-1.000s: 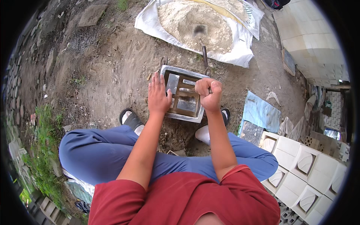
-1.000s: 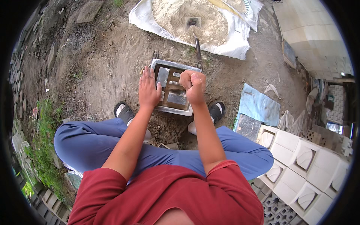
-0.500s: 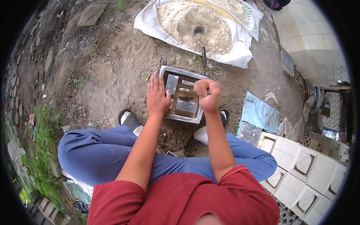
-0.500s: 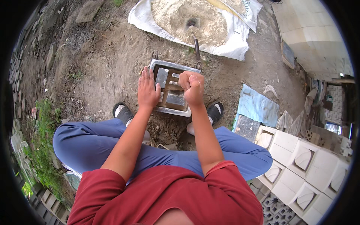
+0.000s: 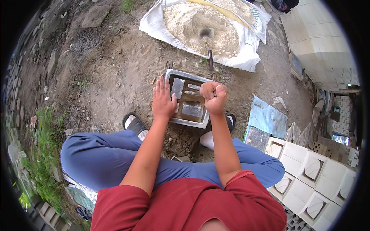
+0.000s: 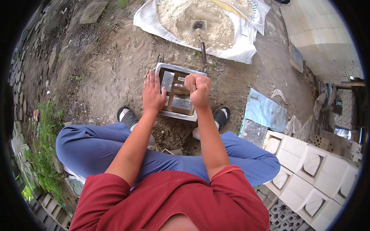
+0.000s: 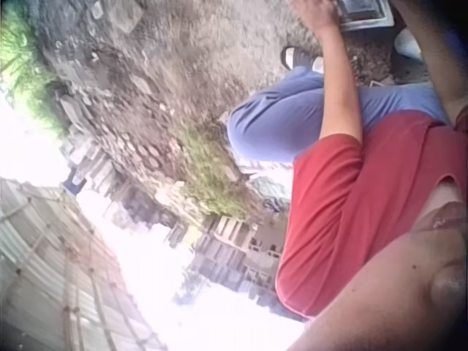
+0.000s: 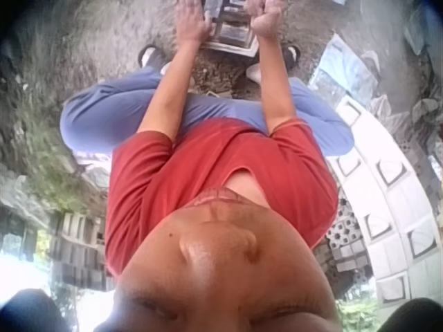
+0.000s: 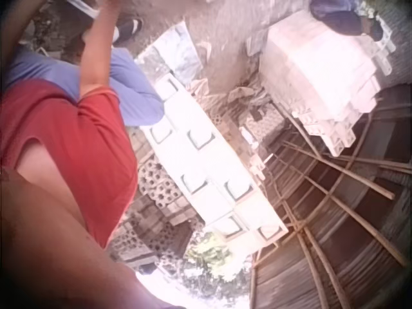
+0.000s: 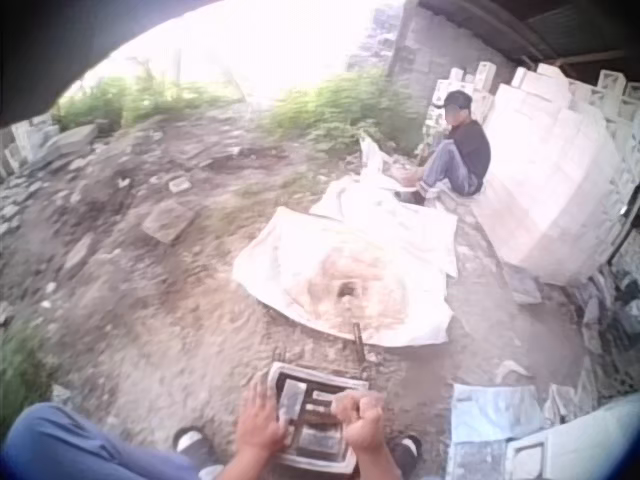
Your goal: The person compacts concrete mix into a metal mold using a handheld tamping tool and presses it down by hand.
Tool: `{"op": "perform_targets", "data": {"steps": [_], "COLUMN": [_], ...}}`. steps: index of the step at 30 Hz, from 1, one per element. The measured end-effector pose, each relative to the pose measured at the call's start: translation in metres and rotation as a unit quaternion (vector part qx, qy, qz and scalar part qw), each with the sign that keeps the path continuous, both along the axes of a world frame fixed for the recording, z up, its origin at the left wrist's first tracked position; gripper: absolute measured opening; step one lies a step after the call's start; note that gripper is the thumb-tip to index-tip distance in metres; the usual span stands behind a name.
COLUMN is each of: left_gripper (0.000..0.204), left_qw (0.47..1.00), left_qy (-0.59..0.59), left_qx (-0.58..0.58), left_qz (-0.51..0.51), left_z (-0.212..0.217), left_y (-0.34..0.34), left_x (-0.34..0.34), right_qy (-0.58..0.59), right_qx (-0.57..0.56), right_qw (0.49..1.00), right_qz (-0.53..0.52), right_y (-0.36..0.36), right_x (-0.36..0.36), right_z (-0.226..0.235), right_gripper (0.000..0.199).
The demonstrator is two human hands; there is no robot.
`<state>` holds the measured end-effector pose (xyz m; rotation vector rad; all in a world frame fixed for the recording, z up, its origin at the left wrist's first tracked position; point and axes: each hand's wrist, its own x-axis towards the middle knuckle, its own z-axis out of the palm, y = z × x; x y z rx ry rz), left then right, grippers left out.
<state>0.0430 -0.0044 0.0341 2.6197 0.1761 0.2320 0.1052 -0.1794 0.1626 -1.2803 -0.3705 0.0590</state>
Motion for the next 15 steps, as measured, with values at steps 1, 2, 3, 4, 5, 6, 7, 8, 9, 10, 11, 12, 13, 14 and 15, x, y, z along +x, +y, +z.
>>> {"op": "perform_targets", "data": {"steps": [1, 2, 3, 4, 5, 6, 7, 8, 9, 10, 11, 12, 13, 14, 15], "left_gripper": [0.080, 0.080, 0.080, 0.080, 0.080, 0.080, 0.080, 0.080, 0.080, 0.080, 0.079, 0.078, 0.078, 0.079, 0.079], "left_qw": [1.000, 1.000, 1.000, 1.000, 1.000, 1.000, 1.000, 1.000, 1.000, 1.000, 1.000, 1.000, 1.000, 1.000, 1.000], "left_qy": [0.003, -0.002, -0.008, -0.011, -0.007, -0.004, -0.004, -0.003, -0.002, -0.004, 0.000, 0.004, 0.003, 0.001, -0.001], "left_qx": [0.000, 0.000, 0.001, -0.002, -0.008, -0.010, -0.007, -0.004, -0.001, 0.000, 0.003, 0.006, 0.008, 0.004, 0.000], "left_qz": [0.000, 0.001, 0.002, -0.003, -0.005, -0.002, -0.001, 0.000, 0.001, 0.000, -0.001, -0.001, 0.000, -0.003, -0.006], "left_z": [0.000, 0.000, 0.001, 0.003, 0.004, 0.005, 0.004, 0.003, 0.002, 0.002, 0.002, 0.002, 0.001, 0.001, 0.000], "left_y": [0.000, 0.000, 0.001, -0.002, -0.006, -0.006, -0.004, -0.003, -0.001, -0.001, -0.001, -0.001, -0.001, -0.001, 0.000], "left_x": [0.000, 0.000, -0.001, 0.001, 0.003, 0.004, 0.003, 0.001, 0.000, 0.000, 0.000, 0.000, 0.001, 0.000, 0.000], "right_qy": [-0.001, -0.003, -0.003, -0.006, -0.023, -0.039, -0.020, -0.021, -0.014, -0.008, -0.002, -0.003, -0.001, 0.004, -0.006], "right_qx": [0.001, 0.002, -0.010, -0.013, -0.033, -0.050, -0.062, -0.060, -0.055, -0.052, -0.052, -0.051, -0.042, -0.033, -0.022], "right_qw": [1.000, 1.000, 1.000, 1.000, 0.999, 0.998, 0.998, 0.998, 0.998, 0.999, 0.999, 0.999, 0.999, 0.999, 1.000], "right_qz": [0.006, 0.013, 0.019, 0.014, 0.018, 0.026, 0.018, 0.018, 0.016, 0.012, 0.010, 0.009, -0.004, -0.015, -0.014], "right_y": [-0.001, -0.001, 0.001, -0.002, -0.008, -0.008, -0.004, -0.003, -0.001, 0.001, 0.001, 0.000, 0.000, 0.001, 0.000], "right_x": [0.000, -0.001, -0.001, -0.001, 0.000, 0.001, -0.004, -0.003, -0.001, 0.000, -0.001, -0.002, -0.003, -0.004, -0.005], "right_z": [0.014, 0.021, 0.019, 0.006, -0.019, -0.034, -0.030, -0.031, -0.029, -0.027, -0.024, -0.022, -0.017, -0.010, -0.002], "right_gripper": [0.062, 0.059, 0.061, 0.061, 0.063, 0.064, 0.065, 0.065, 0.065, 0.064, 0.064, 0.064, 0.063, 0.062, 0.061]}}
